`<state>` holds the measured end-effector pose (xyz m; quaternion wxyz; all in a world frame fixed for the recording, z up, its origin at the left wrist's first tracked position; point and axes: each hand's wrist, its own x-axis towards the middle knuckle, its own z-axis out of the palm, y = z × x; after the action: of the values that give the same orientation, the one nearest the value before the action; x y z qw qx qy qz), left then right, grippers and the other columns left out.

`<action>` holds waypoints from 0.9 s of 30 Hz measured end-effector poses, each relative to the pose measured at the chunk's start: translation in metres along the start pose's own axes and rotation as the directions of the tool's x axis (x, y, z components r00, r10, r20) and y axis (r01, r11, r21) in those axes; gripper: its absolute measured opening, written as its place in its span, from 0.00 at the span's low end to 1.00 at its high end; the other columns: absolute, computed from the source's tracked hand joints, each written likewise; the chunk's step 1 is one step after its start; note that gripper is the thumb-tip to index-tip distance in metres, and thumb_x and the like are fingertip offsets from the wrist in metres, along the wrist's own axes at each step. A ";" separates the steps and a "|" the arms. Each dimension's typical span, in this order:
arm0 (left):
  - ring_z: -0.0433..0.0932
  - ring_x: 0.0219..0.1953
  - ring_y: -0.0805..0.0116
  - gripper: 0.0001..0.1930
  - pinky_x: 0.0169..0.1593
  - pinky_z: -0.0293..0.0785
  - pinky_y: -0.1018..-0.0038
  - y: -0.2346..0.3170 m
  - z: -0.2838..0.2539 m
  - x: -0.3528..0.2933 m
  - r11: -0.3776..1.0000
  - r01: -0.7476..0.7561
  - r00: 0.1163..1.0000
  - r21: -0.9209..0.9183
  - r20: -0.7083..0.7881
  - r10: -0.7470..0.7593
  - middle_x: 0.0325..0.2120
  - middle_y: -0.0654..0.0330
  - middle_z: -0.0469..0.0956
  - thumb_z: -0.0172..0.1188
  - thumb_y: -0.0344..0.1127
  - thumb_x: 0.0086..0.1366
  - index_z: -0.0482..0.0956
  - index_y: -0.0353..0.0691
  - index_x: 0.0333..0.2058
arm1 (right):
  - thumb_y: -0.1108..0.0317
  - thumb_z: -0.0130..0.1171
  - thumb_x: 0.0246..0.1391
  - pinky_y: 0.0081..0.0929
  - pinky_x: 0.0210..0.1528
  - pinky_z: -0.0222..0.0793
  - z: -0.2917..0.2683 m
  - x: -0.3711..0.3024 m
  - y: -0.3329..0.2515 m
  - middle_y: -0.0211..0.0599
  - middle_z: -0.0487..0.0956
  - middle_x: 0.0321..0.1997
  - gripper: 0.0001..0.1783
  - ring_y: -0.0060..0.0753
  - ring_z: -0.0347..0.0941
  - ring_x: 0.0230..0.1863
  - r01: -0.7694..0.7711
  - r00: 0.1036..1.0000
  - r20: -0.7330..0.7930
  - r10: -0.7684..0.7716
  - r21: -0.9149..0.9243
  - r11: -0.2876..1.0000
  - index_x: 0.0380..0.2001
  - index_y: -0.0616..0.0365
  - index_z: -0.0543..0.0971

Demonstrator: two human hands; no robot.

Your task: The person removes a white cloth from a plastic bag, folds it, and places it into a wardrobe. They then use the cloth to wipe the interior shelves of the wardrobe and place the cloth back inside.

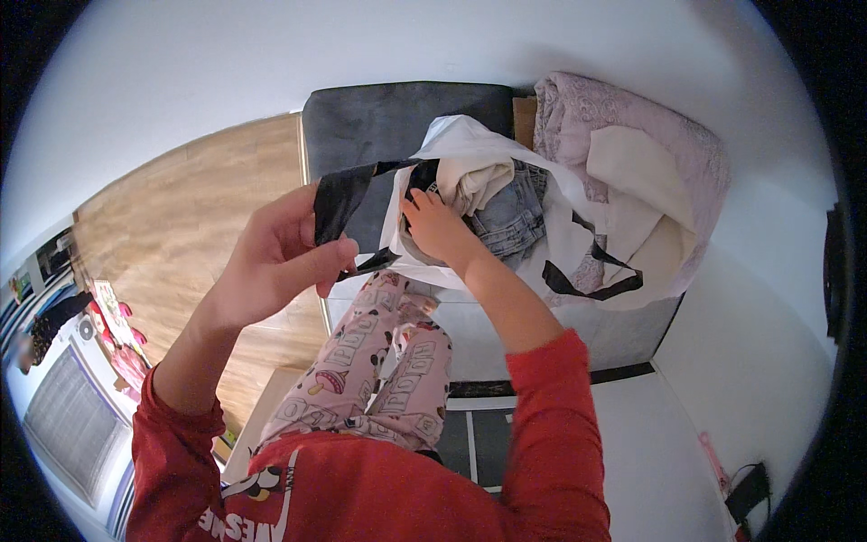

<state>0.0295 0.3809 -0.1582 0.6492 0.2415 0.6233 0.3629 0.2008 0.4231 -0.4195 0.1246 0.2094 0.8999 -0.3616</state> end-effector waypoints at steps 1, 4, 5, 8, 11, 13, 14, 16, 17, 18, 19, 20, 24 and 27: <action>0.68 0.20 0.83 0.19 0.22 0.63 0.85 0.002 0.002 0.000 1.000 -0.005 1.000 -0.005 -0.005 0.005 0.22 0.65 0.72 0.54 0.24 0.56 0.65 0.31 0.48 | 0.64 0.46 0.47 0.42 0.49 0.62 0.022 0.006 0.010 0.50 0.63 0.54 0.23 0.53 0.58 0.55 -0.018 0.998 -0.060 0.015 -0.047 0.999 0.48 0.60 0.65; 0.68 0.19 0.82 0.20 0.22 0.63 0.85 0.002 0.002 0.004 1.000 -0.018 1.000 0.018 -0.023 0.019 0.22 0.63 0.73 0.53 0.24 0.56 0.64 0.31 0.49 | 0.62 0.45 0.50 0.44 0.46 0.65 0.054 0.018 0.031 0.51 0.72 0.45 0.22 0.51 0.68 0.45 0.029 0.999 0.050 -0.022 -0.143 0.989 0.47 0.61 0.67; 0.67 0.17 0.81 0.21 0.21 0.63 0.85 -0.001 -0.003 0.003 0.999 -0.019 0.999 0.044 -0.049 0.021 0.23 0.60 0.73 0.54 0.25 0.56 0.63 0.31 0.49 | 0.61 0.44 0.50 0.46 0.44 0.66 0.026 0.019 0.018 0.50 0.74 0.41 0.21 0.51 0.70 0.41 0.046 0.967 0.254 -0.029 -0.059 0.997 0.46 0.62 0.68; 0.67 0.16 0.81 0.22 0.20 0.64 0.84 -0.003 -0.006 0.004 0.999 -0.030 0.998 0.038 -0.053 0.032 0.23 0.58 0.74 0.54 0.26 0.55 0.62 0.31 0.49 | 0.63 0.45 0.50 0.46 0.37 0.69 0.017 0.000 0.015 0.46 0.77 0.25 0.18 0.53 0.74 0.28 -0.118 0.974 0.205 0.093 0.110 0.987 0.42 0.63 0.70; 0.67 0.16 0.81 0.21 0.21 0.64 0.84 -0.001 -0.003 0.004 1.000 -0.024 0.999 -0.001 -0.042 0.024 0.23 0.58 0.74 0.53 0.26 0.55 0.62 0.31 0.49 | 0.69 0.46 0.49 0.41 0.36 0.70 0.026 0.002 0.017 0.47 0.76 0.30 0.16 0.51 0.74 0.33 -0.303 0.953 0.062 0.297 0.199 0.932 0.43 0.61 0.69; 0.67 0.17 0.82 0.20 0.22 0.64 0.85 0.002 0.001 0.003 1.000 -0.014 0.999 -0.014 -0.033 0.014 0.23 0.60 0.73 0.53 0.25 0.56 0.64 0.31 0.48 | 0.72 0.46 0.49 0.41 0.36 0.70 0.039 0.019 0.010 0.48 0.73 0.35 0.14 0.51 0.72 0.36 -0.185 0.963 -0.147 0.226 0.247 0.951 0.41 0.61 0.67; 0.67 0.19 0.82 0.19 0.22 0.63 0.85 0.004 0.002 0.002 1.000 -0.009 0.999 -0.021 -0.035 0.008 0.23 0.62 0.73 0.53 0.24 0.56 0.65 0.31 0.47 | 0.73 0.46 0.49 0.41 0.35 0.70 0.036 0.028 0.001 0.48 0.71 0.38 0.13 0.50 0.71 0.38 -0.116 0.950 -0.250 0.184 0.263 0.958 0.40 0.61 0.67; 0.67 0.20 0.82 0.17 0.23 0.63 0.85 0.004 0.004 0.001 1.000 -0.013 0.999 -0.015 -0.044 0.013 0.24 0.64 0.73 0.53 0.23 0.56 0.66 0.31 0.46 | 0.75 0.47 0.47 0.40 0.37 0.71 0.035 0.039 -0.003 0.44 0.69 0.40 0.10 0.49 0.70 0.41 -0.248 0.958 -0.121 0.259 0.100 0.964 0.36 0.60 0.71; 0.67 0.20 0.82 0.17 0.23 0.63 0.85 0.003 0.003 0.000 1.000 -0.022 0.999 -0.003 -0.045 0.022 0.24 0.63 0.73 0.53 0.23 0.56 0.66 0.31 0.46 | 0.75 0.47 0.47 0.39 0.36 0.71 0.039 0.046 0.003 0.43 0.70 0.39 0.10 0.49 0.70 0.41 -0.269 0.959 -0.077 0.272 0.045 0.962 0.35 0.60 0.72; 0.67 0.20 0.82 0.17 0.22 0.63 0.85 0.003 0.003 0.000 1.000 -0.030 0.999 0.010 -0.045 0.030 0.24 0.63 0.73 0.53 0.24 0.56 0.67 0.31 0.45 | 0.75 0.47 0.47 0.38 0.36 0.71 0.043 0.052 0.009 0.42 0.71 0.38 0.09 0.49 0.71 0.40 -0.288 0.957 -0.034 0.288 -0.011 0.958 0.34 0.60 0.73; 0.67 0.20 0.82 0.16 0.22 0.63 0.85 0.006 0.003 -0.003 0.999 0.002 0.997 0.039 -0.079 0.001 0.23 0.63 0.73 0.53 0.24 0.56 0.67 0.31 0.45 | 0.74 0.50 0.46 0.33 0.35 0.71 0.046 0.052 0.010 0.43 0.74 0.34 0.08 0.45 0.72 0.38 -0.300 0.951 -0.088 0.298 -0.018 0.954 0.31 0.62 0.75; 0.67 0.20 0.82 0.17 0.22 0.63 0.85 0.004 0.000 -0.003 0.999 -0.001 0.997 0.039 -0.079 0.004 0.23 0.63 0.73 0.53 0.24 0.56 0.67 0.31 0.45 | 0.74 0.52 0.45 0.33 0.36 0.70 0.047 0.049 0.015 0.43 0.74 0.33 0.07 0.43 0.72 0.37 -0.256 0.940 -0.168 0.298 0.231 0.938 0.30 0.62 0.75; 0.66 0.18 0.82 0.18 0.22 0.63 0.86 -0.009 -0.014 -0.002 0.999 -0.021 0.994 0.031 -0.102 0.024 0.22 0.62 0.74 0.53 0.26 0.57 0.66 0.32 0.47 | 0.67 0.58 0.46 0.25 0.34 0.67 0.025 0.011 0.047 0.34 0.75 0.29 0.12 0.27 0.71 0.32 -0.041 0.929 -0.133 0.345 0.890 0.454 0.34 0.63 0.75; 0.64 0.16 0.82 0.19 0.22 0.61 0.86 -0.018 -0.016 -0.001 0.999 -0.027 0.987 -0.018 -0.159 0.024 0.21 0.63 0.73 0.52 0.27 0.57 0.65 0.32 0.48 | 0.71 0.56 0.49 0.14 0.35 0.65 -0.010 -0.021 0.042 0.31 0.74 0.30 0.10 0.21 0.69 0.32 -0.094 0.912 -0.001 0.410 0.973 0.213 0.36 0.60 0.74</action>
<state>0.0165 0.3671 -0.1728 0.5954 0.2133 0.6662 0.3952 0.2380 0.4515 -0.4302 -0.0892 0.4311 0.4537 -0.7748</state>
